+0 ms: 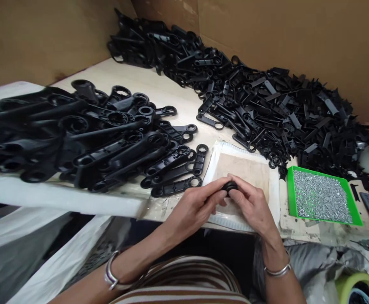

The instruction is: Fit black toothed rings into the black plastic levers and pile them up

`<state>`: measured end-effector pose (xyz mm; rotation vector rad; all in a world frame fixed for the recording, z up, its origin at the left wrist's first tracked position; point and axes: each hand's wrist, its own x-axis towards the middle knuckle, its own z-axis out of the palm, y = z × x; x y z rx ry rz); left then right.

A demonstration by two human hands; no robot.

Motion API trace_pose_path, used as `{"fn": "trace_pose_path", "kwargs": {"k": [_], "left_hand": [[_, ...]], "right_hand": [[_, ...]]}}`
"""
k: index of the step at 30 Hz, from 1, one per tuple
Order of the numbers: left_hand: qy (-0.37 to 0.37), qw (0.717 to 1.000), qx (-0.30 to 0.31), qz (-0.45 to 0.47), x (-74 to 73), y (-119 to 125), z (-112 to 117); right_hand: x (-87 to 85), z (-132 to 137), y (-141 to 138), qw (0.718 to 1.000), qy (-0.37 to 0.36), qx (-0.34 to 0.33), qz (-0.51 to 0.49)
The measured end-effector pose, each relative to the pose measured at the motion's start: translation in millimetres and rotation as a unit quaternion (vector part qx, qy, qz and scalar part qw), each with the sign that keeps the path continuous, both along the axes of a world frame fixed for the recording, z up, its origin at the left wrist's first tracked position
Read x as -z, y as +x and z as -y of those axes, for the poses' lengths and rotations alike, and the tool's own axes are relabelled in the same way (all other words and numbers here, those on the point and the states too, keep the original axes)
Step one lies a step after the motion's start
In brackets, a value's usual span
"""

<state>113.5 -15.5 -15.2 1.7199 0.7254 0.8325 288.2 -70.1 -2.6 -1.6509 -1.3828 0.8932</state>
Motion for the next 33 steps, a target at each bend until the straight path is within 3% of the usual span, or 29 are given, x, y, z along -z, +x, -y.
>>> {"fn": "trace_pose_path", "kwargs": {"k": [5,9,11,13,15,17,18,20,25,29,33], "left_hand": [[0.036,0.999,-0.015,0.0,8.8,4,6],[0.174,0.983,-0.054,-0.023,9.0,-1,3],[0.296,0.948,-0.098,-0.057,3.2,-11,-2],[0.418,0.887,-0.162,-0.107,-4.9,-26,-12],[0.487,0.824,-0.239,-0.165,-12.5,-45,-26],[0.487,0.789,-0.302,-0.219,-18.1,-63,-42],[0.468,0.786,-0.321,-0.244,-20.2,-70,-50],[0.41,0.797,-0.335,-0.29,-23.5,-80,-63],[0.285,0.842,-0.316,-0.331,-31.0,-85,-77],[0.287,0.847,-0.328,-0.304,-32.7,-80,-71],[0.302,0.857,-0.331,-0.253,-28.3,-76,-61]], "right_hand": [[5.3,4,-22,0.997,0.023,0.071,0.035],[1.2,-5,-22,0.997,0.025,0.018,0.072],[-8.3,-16,-9,0.991,0.034,-0.002,0.131],[-19.4,-32,12,0.969,0.058,0.032,0.24],[-26.6,-49,35,0.912,0.074,0.083,0.395],[-27.2,-65,55,0.857,0.046,0.1,0.503],[-25.5,-71,63,0.841,0.026,0.096,0.532],[-21.1,-78,73,0.836,-0.001,0.087,0.541],[-24.2,-80,73,0.88,0.062,0.097,0.46],[-29.7,-86,61,0.941,0.039,0.047,0.333],[-17.8,-101,44,0.944,-0.022,0.068,0.321]]}}
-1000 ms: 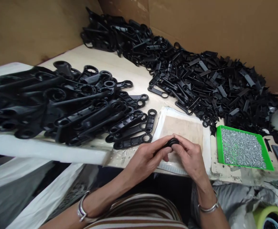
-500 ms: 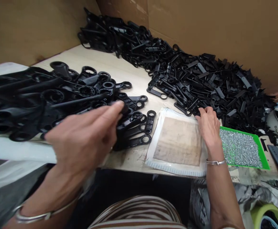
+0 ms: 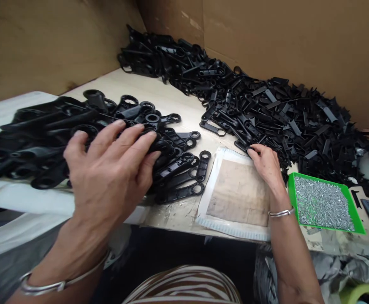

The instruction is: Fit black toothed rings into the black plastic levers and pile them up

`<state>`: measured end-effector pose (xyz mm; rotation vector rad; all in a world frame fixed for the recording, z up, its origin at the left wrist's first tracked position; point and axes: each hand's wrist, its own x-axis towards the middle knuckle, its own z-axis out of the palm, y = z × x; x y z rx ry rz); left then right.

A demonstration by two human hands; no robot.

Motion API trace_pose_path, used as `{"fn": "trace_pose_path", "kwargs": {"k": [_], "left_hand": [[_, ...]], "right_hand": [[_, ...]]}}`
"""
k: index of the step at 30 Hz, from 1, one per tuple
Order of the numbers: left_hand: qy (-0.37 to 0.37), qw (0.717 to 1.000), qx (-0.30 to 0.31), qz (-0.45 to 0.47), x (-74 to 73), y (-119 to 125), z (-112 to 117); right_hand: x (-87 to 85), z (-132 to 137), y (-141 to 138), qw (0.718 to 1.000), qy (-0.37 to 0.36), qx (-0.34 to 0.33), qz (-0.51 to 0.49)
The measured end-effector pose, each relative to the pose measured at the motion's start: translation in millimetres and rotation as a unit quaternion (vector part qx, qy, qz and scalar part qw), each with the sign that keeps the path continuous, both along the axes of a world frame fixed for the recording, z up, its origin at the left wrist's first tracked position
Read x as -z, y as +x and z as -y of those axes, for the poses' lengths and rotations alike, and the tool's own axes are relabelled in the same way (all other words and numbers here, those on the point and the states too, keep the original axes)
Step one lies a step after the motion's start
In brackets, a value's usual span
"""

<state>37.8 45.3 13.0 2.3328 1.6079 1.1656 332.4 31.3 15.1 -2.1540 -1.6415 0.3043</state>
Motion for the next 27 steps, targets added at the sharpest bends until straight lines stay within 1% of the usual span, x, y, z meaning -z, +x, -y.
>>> {"fn": "trace_pose_path", "kwargs": {"k": [3,5,7,9,10,11,12,13,15,16,17,18,19,20,21,22,23,25,27], "left_hand": [[0.059,0.998,0.024,-0.003,6.4,2,7],[0.108,0.993,0.05,-0.026,11.1,4,12],[0.146,0.985,0.083,-0.044,15.0,8,18],[0.156,0.978,0.129,-0.047,17.2,16,26],[0.153,0.975,0.157,-0.044,17.5,21,30],[0.149,0.97,0.187,-0.041,17.1,26,34],[0.142,0.964,0.221,-0.038,16.1,32,38],[0.128,0.957,0.257,-0.037,14.6,39,41],[0.071,0.937,0.342,-0.026,10.7,52,48],[0.02,0.92,0.39,-0.012,8.8,58,50],[-0.05,0.899,0.435,0.011,7.2,63,52],[-0.135,0.872,0.468,0.046,6.3,68,53],[-0.227,0.84,0.484,0.094,6.0,71,54],[-0.318,0.803,0.481,0.151,6.3,74,55],[-0.399,0.762,0.463,0.215,7.3,77,56],[-0.462,0.72,0.436,0.279,8.6,78,56],[-0.505,0.68,0.411,0.338,10.0,79,56],[-0.547,0.612,0.385,0.422,12.8,79,56],[-0.565,0.565,0.381,0.466,14.9,79,56]], "right_hand": [[11.1,-6,-9,1.0,-0.017,-0.002,0.021],[12.9,-4,-9,1.0,-0.004,-0.006,0.025],[7.9,6,-3,0.999,0.02,-0.007,0.029],[-3.4,23,4,0.997,0.072,-0.016,0.04],[-10.8,35,6,0.993,0.106,-0.031,0.045],[-18.9,48,7,0.988,0.134,-0.062,0.051],[-27.2,61,5,0.985,0.126,-0.113,0.046],[-35.1,74,3,0.978,0.106,-0.178,0.022],[-47.3,97,-6,0.947,0.037,-0.313,-0.062],[-50.6,104,-10,0.928,0.015,-0.356,-0.11],[-51.5,109,-13,0.912,0.001,-0.378,-0.158],[-50.0,112,-14,0.903,-0.001,-0.378,-0.204],[-46.1,112,-14,0.899,0.01,-0.36,-0.249],[-40.3,111,-14,0.899,0.033,-0.325,-0.291],[-33.1,109,-12,0.901,0.064,-0.276,-0.329],[-25.2,106,-11,0.902,0.098,-0.221,-0.358],[-17.4,104,-10,0.901,0.132,-0.167,-0.378],[-4.1,101,-14,0.902,0.179,-0.083,-0.384],[4.0,99,-25,0.914,0.19,-0.05,-0.355]]}}
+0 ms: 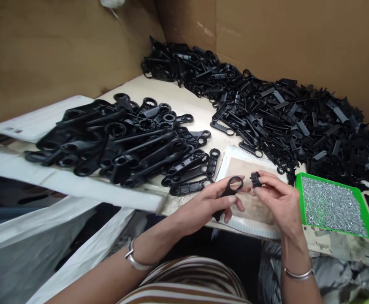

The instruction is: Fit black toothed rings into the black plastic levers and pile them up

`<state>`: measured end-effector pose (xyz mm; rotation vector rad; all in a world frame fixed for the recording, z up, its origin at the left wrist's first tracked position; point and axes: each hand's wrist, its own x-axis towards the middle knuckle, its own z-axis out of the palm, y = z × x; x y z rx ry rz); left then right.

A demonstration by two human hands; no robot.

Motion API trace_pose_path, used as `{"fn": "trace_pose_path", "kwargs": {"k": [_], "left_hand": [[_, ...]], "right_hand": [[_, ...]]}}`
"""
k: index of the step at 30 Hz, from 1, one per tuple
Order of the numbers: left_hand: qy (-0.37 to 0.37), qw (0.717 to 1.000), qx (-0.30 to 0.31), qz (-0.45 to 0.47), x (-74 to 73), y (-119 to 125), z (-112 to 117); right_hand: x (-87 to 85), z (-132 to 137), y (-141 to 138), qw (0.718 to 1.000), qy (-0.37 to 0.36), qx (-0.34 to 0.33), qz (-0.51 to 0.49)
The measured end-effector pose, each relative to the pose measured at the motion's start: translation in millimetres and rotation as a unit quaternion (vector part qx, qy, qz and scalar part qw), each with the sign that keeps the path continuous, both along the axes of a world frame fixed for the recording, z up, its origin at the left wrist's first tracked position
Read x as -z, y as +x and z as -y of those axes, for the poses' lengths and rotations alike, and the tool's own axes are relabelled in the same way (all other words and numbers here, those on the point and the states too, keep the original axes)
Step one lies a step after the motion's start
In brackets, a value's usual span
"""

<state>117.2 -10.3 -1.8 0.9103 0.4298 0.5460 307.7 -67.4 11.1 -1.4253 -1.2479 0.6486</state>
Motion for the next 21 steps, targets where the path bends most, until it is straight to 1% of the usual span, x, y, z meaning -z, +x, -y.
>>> {"fn": "trace_pose_path", "kwargs": {"k": [2,4,7,10,13,15,19,21], "left_hand": [[-0.029,0.999,-0.004,0.022,1.9,1,-1],[-0.048,0.998,-0.019,0.038,4.2,4,-1],[-0.058,0.996,-0.041,0.05,7.3,8,-1],[-0.042,0.997,-0.04,0.048,7.4,7,-1],[-0.027,0.998,-0.031,0.039,5.1,4,-1],[-0.02,0.999,-0.032,0.031,4.5,2,-1],[-0.019,0.997,-0.065,0.023,8.0,4,-1],[-0.025,0.996,-0.081,0.027,10.4,6,-1]], "right_hand": [[3.2,-1,-14,0.999,0.002,0.014,0.053],[3.6,-3,-27,0.991,0.016,0.018,0.134],[3.4,-6,-38,0.962,0.043,0.002,0.27],[4.4,-8,-38,0.936,0.069,-0.022,0.346],[6.6,-6,-36,0.924,0.093,-0.029,0.37],[8.5,-3,-36,0.923,0.099,-0.021,0.371],[12.2,2,-36,0.935,0.073,0.025,0.345],[13.1,3,-36,0.938,0.054,0.03,0.341]]}}
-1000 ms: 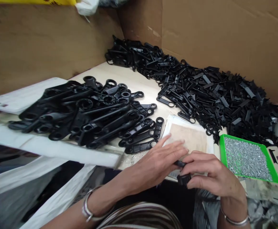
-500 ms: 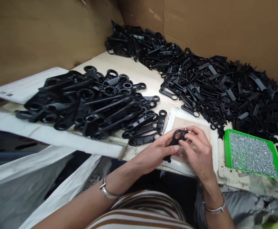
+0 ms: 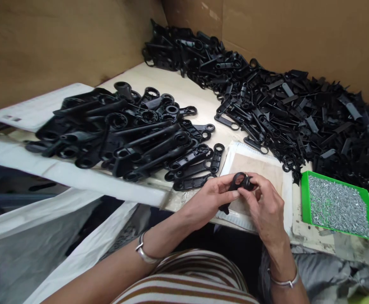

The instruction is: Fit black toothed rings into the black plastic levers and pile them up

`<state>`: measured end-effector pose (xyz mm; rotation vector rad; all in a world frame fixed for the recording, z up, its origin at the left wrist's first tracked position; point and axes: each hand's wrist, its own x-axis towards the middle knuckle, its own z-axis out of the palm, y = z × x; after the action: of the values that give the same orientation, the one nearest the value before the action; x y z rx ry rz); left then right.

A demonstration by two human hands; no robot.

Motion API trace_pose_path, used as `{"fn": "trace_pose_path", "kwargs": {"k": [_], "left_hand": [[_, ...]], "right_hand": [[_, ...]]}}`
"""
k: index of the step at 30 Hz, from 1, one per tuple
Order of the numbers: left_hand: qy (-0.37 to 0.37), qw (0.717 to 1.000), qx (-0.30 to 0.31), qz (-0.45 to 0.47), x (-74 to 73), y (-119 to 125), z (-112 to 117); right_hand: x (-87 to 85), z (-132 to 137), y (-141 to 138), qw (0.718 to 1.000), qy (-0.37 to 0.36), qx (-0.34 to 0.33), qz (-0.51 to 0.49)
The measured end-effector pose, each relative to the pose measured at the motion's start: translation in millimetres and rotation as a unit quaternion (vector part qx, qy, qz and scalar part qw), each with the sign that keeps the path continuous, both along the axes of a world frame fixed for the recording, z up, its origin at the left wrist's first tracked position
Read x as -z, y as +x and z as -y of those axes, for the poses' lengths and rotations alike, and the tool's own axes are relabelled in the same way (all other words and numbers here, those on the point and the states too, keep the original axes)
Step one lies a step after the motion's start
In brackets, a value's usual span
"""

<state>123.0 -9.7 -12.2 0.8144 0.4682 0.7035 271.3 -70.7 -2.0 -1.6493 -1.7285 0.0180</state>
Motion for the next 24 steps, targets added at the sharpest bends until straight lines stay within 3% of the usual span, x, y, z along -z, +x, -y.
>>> {"fn": "trace_pose_path", "kwargs": {"k": [4,10,18,24], "left_hand": [[-0.015,0.999,-0.028,0.011,3.2,3,1],[-0.025,0.999,-0.021,-0.001,5.5,3,2],[-0.024,1.0,0.007,0.018,1.8,2,3],[0.045,0.999,0.005,-0.021,7.4,-1,9]], "right_hand": [[-1.3,2,0,0.999,-0.027,-0.019,-0.02],[-7.3,6,-5,0.987,-0.048,0.001,-0.152],[5.6,-1,-6,1.0,0.022,-0.012,-0.017],[4.9,-1,-4,0.999,0.002,-0.033,0.021]]}}
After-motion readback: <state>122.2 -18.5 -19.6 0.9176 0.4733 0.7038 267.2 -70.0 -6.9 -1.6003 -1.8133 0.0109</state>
